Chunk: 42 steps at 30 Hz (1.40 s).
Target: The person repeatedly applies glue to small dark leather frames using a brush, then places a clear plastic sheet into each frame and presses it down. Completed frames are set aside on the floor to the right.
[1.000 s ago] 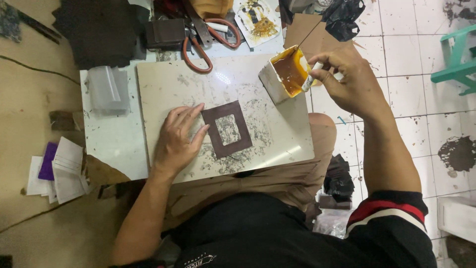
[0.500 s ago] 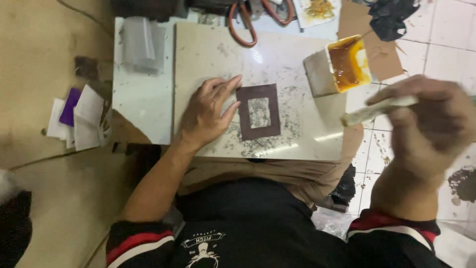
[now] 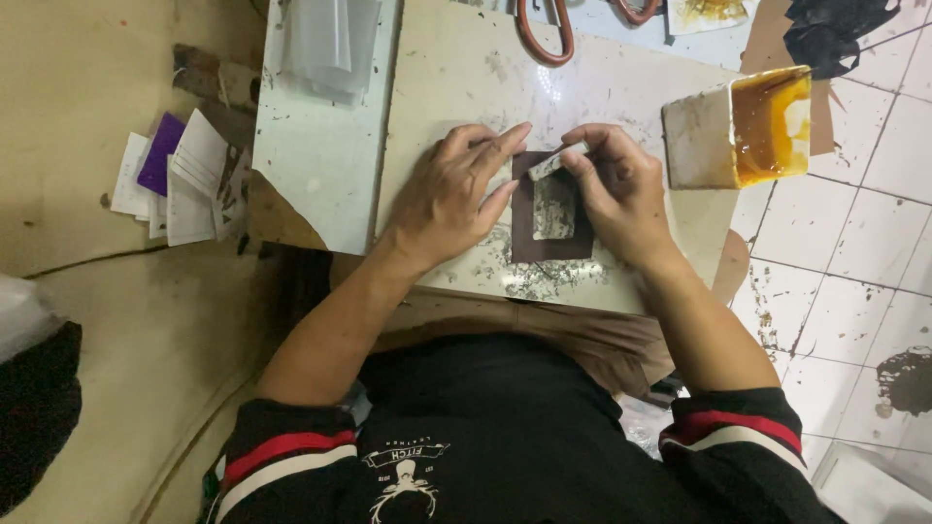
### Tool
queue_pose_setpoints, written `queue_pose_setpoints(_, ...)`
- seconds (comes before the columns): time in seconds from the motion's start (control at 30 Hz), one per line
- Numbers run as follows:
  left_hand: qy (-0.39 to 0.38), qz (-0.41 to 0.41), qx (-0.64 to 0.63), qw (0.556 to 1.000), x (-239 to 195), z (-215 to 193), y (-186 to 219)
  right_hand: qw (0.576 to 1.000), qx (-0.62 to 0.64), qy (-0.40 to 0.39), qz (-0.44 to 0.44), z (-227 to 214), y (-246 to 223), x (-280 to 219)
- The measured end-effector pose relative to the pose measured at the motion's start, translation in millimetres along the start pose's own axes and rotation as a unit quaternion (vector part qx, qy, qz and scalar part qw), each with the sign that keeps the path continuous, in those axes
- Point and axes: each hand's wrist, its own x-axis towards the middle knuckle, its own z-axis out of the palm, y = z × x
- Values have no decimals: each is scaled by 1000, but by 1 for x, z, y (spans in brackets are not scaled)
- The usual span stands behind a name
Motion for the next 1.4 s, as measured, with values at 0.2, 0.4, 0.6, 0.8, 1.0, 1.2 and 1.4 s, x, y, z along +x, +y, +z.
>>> queue_pose_setpoints(0.2,-7,4,16,1000,-1,3,-3,1000,-19,-2,9,2,1,-1)
queue_pose_setpoints(0.4,-4,24,39,999,1,4,-5,997,-74,-15,-33,-1,-9,2)
queue_pose_setpoints(0.6,-9,13,39,999,-4,13,-11,990,-121,-34,-63,-3,-11,-15)
queue_pose_setpoints(0.8,-15,6,43,999,0,3,-4,982,-159,-45,-91,-1,-11,-34)
queue_pose_setpoints(1.0,-66,-64,66,994,4,10,0,972,-174,-98,-126,-5,-39,-42)
queue_pose_setpoints(1.2,-28,-105,78,991,3,23,7,972,-142,-155,-106,-30,-52,-47)
queue_pose_setpoints(1.4,-33,-6,-216,976,15,-7,42,999,-11,-23,-24,-81,-86,-67)
